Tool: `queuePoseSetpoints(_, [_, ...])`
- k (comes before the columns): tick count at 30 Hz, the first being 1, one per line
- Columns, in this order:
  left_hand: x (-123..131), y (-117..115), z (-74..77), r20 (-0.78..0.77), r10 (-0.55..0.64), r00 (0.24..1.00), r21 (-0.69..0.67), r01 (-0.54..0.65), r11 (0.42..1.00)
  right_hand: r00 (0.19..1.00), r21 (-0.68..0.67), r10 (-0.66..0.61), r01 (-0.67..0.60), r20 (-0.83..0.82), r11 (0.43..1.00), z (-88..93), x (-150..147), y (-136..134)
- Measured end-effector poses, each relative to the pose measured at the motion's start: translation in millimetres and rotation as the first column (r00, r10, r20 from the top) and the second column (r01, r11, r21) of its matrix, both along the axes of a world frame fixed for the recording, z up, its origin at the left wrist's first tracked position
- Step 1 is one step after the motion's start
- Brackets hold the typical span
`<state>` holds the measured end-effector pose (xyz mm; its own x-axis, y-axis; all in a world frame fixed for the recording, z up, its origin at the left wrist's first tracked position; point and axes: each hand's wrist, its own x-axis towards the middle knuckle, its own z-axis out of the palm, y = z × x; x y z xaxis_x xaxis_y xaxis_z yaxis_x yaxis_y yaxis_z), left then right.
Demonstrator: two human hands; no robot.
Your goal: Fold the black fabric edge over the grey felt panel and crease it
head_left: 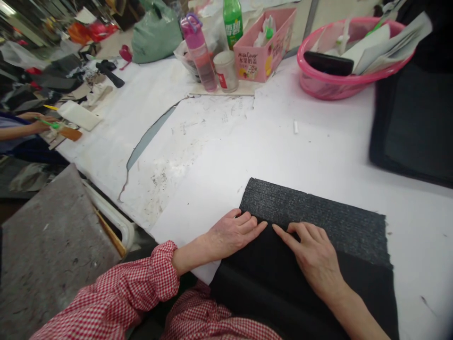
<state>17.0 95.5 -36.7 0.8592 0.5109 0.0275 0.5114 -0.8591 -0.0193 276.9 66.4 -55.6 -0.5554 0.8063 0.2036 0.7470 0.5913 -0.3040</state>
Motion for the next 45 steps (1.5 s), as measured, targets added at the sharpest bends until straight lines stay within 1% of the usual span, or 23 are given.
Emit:
queuePoseSetpoints(5, [5.7, 0.1, 2.8, -0.036, -0.005, 0.999, -0.024, 0.004, 1.000, 0.999, -0.028, -0.007, 0.006, -0.043, 1.000, 1.1, 12.8, -1.0])
queuePoseSetpoints(11, [9.4, 0.8, 1.4, -0.048, -0.061, 0.997, -0.027, 0.059, 0.998, 0.998, -0.042, -0.034, 0.032, -0.053, 0.999, 0.7, 34.5, -6.0])
queuePoseSetpoints(15, [12.2, 2.0, 2.4, -0.069, -0.076, 0.995, -0.043, 0.073, 0.996, 0.998, -0.045, -0.036, 0.033, -0.057, 0.998, -0.8, 37.4, -8.0])
queuePoseSetpoints(22, [17.0, 2.8, 3.5, -0.086, -0.091, 0.992, -0.081, 0.084, 0.993, 0.997, -0.020, -0.049, 0.048, -0.065, 0.999, -1.3, 33.4, -10.0])
queuePoseSetpoints(27, [23.7, 3.2, 5.7, -0.090, -0.141, 0.986, -0.071, 0.134, 0.988, 0.997, -0.003, -0.041, 0.041, -0.058, 0.999, 0.3, 33.0, -11.2])
queuePoseSetpoints(33, [37.2, 7.2, 9.2, -0.126, -0.145, 0.981, -0.112, 0.131, 0.985, 0.998, -0.044, -0.034, 0.032, -0.052, 0.999, 0.7, 52.7, -11.5])
queuePoseSetpoints(38, [43.9, 9.5, 8.6, -0.098, -0.162, 0.982, -0.155, 0.146, 0.977, 0.998, -0.091, -0.010, 0.005, -0.057, 0.996, 1.8, 69.4, -13.2])
queuePoseSetpoints(45, [52.7, 14.4, 12.7, -0.130, -0.193, 0.973, -0.212, 0.163, 0.964, 0.999, -0.096, -0.011, 0.006, -0.051, 0.995, 1.9, 72.8, -16.4])
